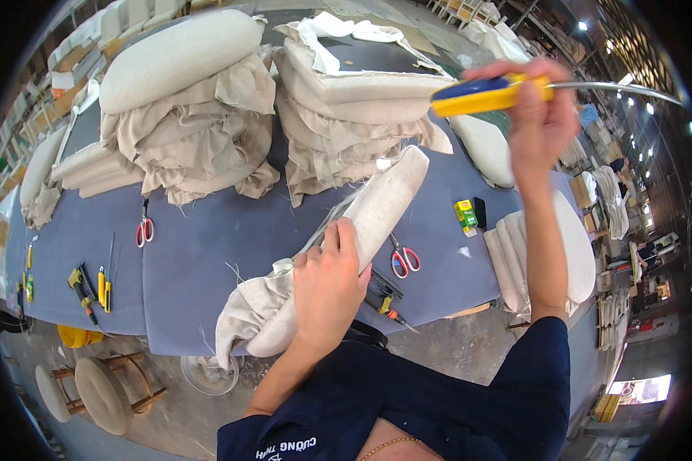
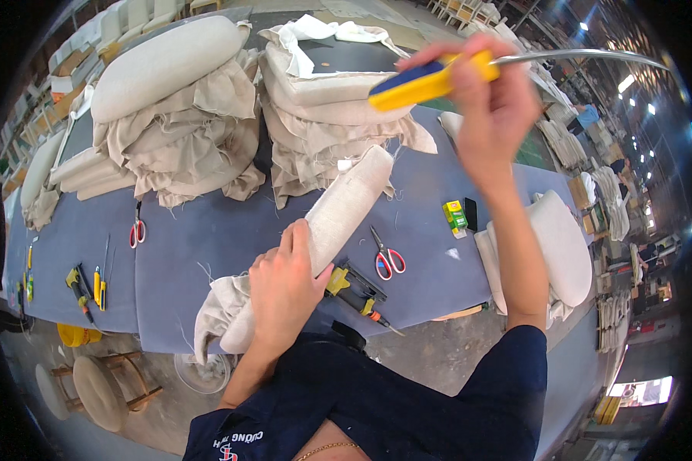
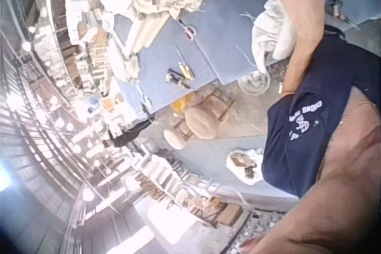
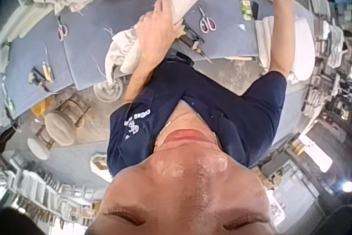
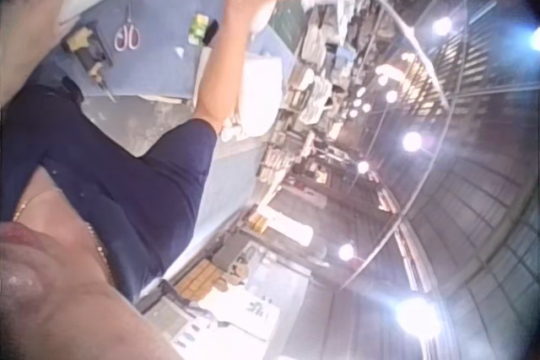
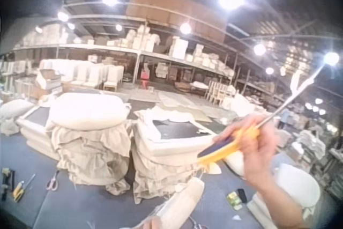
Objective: The person is upholstering a cylindrical cushion in a workshop. They wrap a light-colored fabric around the foam core, trim excess material with scissors, and secure the fabric using a staple gun. The person repeatedly adjusts the fabric, staples it to the back, and trims the edges to ensure a tight fit. Finished cushions are stacked on the table.
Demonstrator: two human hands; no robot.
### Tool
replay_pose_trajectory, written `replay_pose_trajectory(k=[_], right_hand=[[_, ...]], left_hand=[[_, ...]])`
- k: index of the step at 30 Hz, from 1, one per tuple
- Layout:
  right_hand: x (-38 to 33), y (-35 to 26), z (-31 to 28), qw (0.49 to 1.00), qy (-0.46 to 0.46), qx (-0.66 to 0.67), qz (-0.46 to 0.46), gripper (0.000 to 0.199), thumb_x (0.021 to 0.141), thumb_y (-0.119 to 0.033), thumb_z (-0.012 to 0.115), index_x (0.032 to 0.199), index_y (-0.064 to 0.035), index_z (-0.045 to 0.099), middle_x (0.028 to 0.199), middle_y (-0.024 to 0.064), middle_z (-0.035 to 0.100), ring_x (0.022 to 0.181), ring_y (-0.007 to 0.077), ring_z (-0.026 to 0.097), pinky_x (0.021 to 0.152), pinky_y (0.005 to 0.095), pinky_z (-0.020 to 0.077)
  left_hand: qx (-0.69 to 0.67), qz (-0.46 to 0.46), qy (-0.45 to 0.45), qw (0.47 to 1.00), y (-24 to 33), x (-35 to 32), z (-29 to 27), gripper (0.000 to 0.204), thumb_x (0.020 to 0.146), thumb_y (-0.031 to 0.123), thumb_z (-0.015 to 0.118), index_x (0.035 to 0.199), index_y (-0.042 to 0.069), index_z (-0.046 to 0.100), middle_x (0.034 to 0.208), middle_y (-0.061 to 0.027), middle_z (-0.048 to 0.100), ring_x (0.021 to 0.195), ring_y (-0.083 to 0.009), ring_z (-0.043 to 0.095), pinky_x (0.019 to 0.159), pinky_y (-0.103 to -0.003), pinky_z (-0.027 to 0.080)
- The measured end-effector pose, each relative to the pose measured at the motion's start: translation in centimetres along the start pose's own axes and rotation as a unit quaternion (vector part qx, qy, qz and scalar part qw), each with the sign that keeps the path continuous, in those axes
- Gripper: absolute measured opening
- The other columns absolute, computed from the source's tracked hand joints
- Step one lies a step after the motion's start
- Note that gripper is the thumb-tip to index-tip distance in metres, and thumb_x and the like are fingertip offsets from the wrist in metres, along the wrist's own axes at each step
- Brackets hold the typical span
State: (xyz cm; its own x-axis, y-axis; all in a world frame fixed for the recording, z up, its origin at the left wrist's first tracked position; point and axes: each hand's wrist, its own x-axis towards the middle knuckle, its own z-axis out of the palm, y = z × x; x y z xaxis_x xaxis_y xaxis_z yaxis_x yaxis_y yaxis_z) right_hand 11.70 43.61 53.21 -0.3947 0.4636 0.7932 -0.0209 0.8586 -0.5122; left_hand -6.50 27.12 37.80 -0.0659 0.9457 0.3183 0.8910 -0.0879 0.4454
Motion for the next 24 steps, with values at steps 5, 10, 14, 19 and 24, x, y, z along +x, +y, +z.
replay_pose_trajectory(k=[5,10,14,19,24], right_hand=[[-3.4,3.5,1.2,0.987,-0.074,-0.076,0.122,0.014,0.102,-0.006,0.056,0.116,-0.0037,0.053,0.098,0.0124,0.069,0.095,0.0237,0.071,0.085,0.0372,0.0603],[-1.6,1.0,-0.1,0.998,0.052,0.013,0.03,0.021,0.101,-0.004,0.057,0.122,-0.002,0.054,0.097,0.0123,0.069,0.091,0.0218,0.07,0.084,0.035,0.0582],[-6.9,5.3,-0.7,0.986,-0.016,-0.04,0.159,0.023,0.102,-0.004,0.057,0.124,0.0006,0.053,0.099,0.0143,0.069,0.091,0.0232,0.071,0.086,0.0349,0.0573],[-1.8,0.3,-0.2,0.993,0.117,-0.013,-0.018,0.031,0.105,-0.025,0.058,0.123,-0.0006,0.053,0.098,0.0151,0.069,0.09,0.0264,0.07,0.087,0.0445,0.0597],[-12.7,8.8,-3.2,0.96,0.22,-0.058,0.163,0.036,0.101,-0.026,0.06,0.123,0.0028,0.058,0.099,0.0165,0.07,0.094,0.0274,0.069,0.086,0.0421,0.0564]], left_hand=[[-0.004,0.009,-0.023,1.0,0.2,0.0,0.3,0.06,0.074,0.027,0.087,0.114,0.003,0.05,0.106,-0.0098,0.069,0.08,-0.0315,0.073,0.072,-0.042,0.057],[-0.006,-0.006,-0.015,1.0,0.3,-0.6,0.9,0.059,0.075,0.026,0.087,0.115,0.005,0.05,0.106,-0.0104,0.069,0.081,-0.033,0.073,0.073,-0.044,0.056],[-0.043,0.012,-0.032,0.998,0.8,-0.5,0.7,0.058,0.075,0.026,0.087,0.114,0.006,0.05,0.105,-0.0111,0.069,0.081,-0.0356,0.073,0.071,-0.045,0.056],[-0.04,0.008,-0.035,0.999,-0.9,-1.4,0.2,0.058,0.076,0.025,0.085,0.115,0.004,0.048,0.101,-0.0148,0.068,0.079,-0.0365,0.072,0.069,-0.046,0.055],[-0.103,0.048,0.022,0.993,-0.9,-1.7,3.6,0.063,0.073,0.023,0.082,0.121,-0.001,0.051,0.106,-0.0175,0.067,0.072,-0.0356,0.071,0.063,-0.046,0.053]])
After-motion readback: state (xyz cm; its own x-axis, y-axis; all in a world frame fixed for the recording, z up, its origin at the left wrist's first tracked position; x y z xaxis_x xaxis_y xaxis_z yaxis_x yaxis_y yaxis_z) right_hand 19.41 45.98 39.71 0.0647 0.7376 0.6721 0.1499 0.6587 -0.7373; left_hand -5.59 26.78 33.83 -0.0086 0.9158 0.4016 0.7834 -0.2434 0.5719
